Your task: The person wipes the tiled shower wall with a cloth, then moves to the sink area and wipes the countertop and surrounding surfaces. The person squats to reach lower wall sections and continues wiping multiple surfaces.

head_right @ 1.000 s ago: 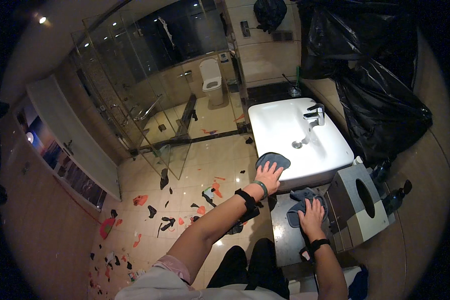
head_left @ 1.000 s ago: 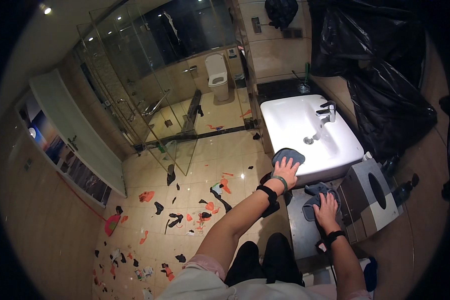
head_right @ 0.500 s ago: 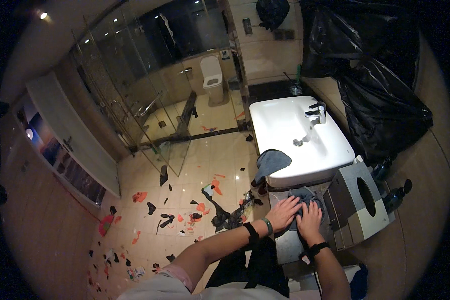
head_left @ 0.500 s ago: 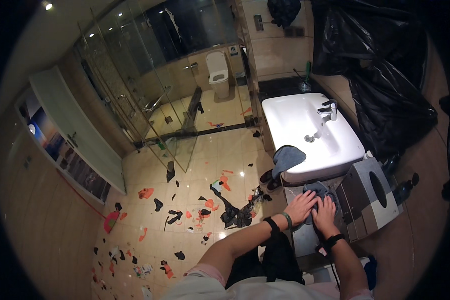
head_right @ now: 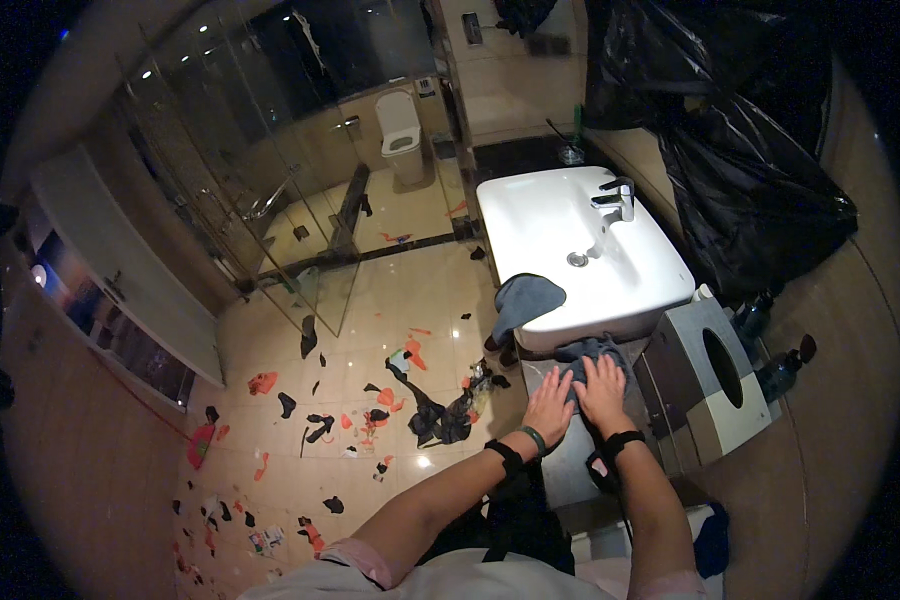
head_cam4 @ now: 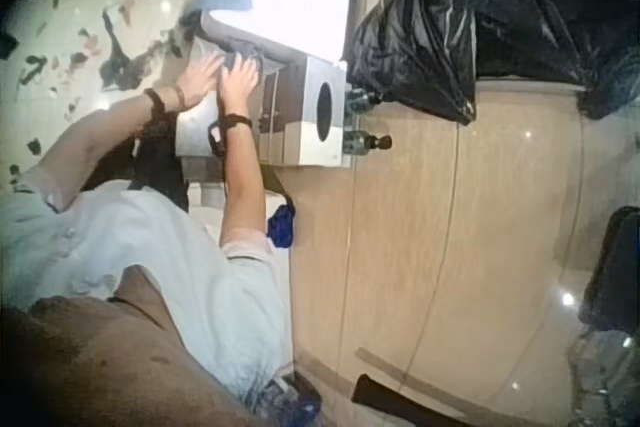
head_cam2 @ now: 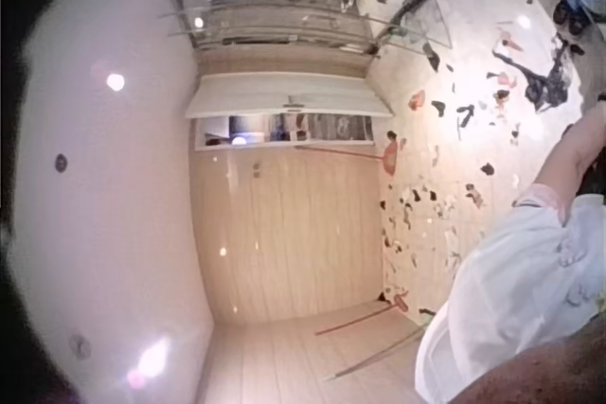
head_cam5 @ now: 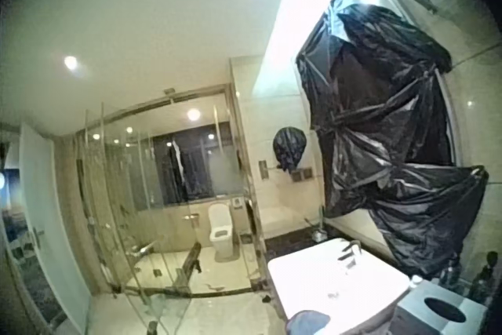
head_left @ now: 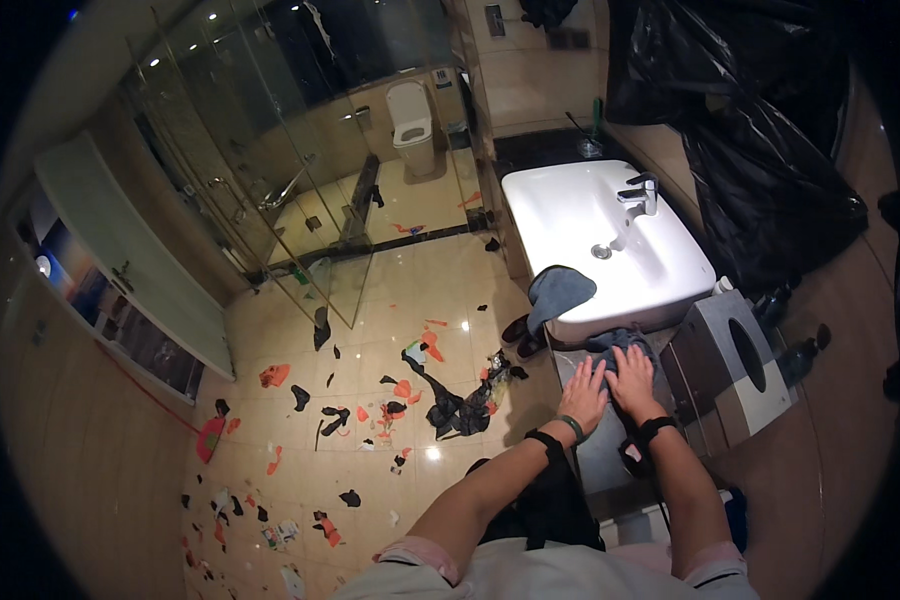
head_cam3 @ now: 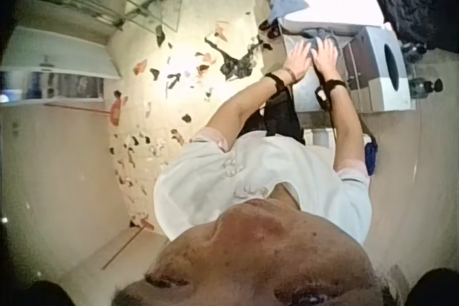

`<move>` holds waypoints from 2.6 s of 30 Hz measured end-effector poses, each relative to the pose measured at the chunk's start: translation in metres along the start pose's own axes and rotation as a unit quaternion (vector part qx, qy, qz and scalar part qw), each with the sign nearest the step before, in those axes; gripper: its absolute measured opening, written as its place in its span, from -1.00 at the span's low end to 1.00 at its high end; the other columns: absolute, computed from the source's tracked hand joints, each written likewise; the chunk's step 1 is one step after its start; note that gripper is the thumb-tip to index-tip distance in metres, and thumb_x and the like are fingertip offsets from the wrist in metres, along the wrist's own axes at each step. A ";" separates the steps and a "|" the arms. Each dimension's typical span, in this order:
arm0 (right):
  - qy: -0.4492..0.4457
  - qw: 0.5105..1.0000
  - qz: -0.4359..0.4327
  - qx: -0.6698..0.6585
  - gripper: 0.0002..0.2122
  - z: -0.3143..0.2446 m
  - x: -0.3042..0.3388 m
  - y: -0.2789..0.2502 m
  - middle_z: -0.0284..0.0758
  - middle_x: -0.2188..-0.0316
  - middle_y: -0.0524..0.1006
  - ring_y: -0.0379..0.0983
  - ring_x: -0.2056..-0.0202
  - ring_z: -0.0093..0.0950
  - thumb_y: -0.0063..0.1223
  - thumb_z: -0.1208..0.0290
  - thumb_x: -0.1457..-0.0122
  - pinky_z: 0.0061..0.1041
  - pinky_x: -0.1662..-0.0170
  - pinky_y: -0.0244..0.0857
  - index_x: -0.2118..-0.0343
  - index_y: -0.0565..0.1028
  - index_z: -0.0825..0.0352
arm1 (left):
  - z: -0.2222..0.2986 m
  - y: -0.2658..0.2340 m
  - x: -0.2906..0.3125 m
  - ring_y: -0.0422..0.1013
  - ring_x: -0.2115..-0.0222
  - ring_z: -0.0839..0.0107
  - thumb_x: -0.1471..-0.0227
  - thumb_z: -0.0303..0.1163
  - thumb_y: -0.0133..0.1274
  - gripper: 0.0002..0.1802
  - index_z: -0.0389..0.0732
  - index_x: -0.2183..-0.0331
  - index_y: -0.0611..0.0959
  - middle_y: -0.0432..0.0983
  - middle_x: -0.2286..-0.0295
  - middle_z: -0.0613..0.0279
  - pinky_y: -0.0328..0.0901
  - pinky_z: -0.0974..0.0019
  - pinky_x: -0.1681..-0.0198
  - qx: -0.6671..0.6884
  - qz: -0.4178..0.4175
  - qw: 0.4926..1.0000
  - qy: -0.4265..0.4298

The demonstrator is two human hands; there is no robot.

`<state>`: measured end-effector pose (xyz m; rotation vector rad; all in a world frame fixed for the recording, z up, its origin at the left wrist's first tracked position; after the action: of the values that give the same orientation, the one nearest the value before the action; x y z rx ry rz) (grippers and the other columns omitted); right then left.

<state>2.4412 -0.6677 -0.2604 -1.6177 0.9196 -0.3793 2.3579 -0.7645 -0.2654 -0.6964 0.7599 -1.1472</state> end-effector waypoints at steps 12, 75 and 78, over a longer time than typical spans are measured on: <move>-0.054 0.997 0.049 0.007 -0.50 -0.008 0.014 -0.002 -0.05 -0.15 0.28 0.09 -0.23 -0.13 -0.07 0.16 -0.17 -0.10 -0.24 -0.09 -0.17 0.30 0.23 | -0.007 0.018 -0.002 -0.05 -0.25 -0.06 -0.17 -0.15 -0.16 -0.39 -0.14 -0.20 0.23 -0.01 -0.23 -0.11 -0.06 -0.04 -0.23 -0.125 0.070 0.988 0.064; -0.021 0.999 -0.037 -0.034 -0.53 -0.001 0.143 -0.062 -0.02 -0.17 0.22 0.05 -0.22 0.01 -0.05 0.42 -0.17 0.00 -0.26 -0.16 -0.16 0.24 0.35 | 0.069 0.040 0.028 -0.21 -0.29 -0.09 -0.18 0.02 -0.13 -0.25 -0.14 -0.26 0.13 -0.14 -0.29 -0.03 -0.15 -0.08 -0.27 -0.159 -0.187 0.958 0.150; -0.014 0.999 -0.039 -0.018 -0.51 -0.002 0.131 -0.057 -0.01 -0.16 0.22 0.06 -0.21 0.00 -0.02 0.39 -0.14 -0.01 -0.26 -0.16 -0.15 0.25 0.36 | 0.061 0.043 0.021 -0.19 -0.28 -0.08 -0.18 0.02 -0.13 -0.25 -0.15 -0.26 0.14 -0.12 -0.28 -0.03 -0.14 -0.06 -0.27 -0.165 -0.165 0.961 0.145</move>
<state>2.5441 -0.7645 -0.2372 -1.6906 0.8487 -0.3959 2.4357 -0.7674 -0.2693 -0.9729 1.1308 -1.4632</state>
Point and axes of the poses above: each hand's wrist, its own x-axis away from the middle knuckle, its own y-axis out of the palm, z = x × y, the point moved 7 cm from there along -x, towards the middle knuckle
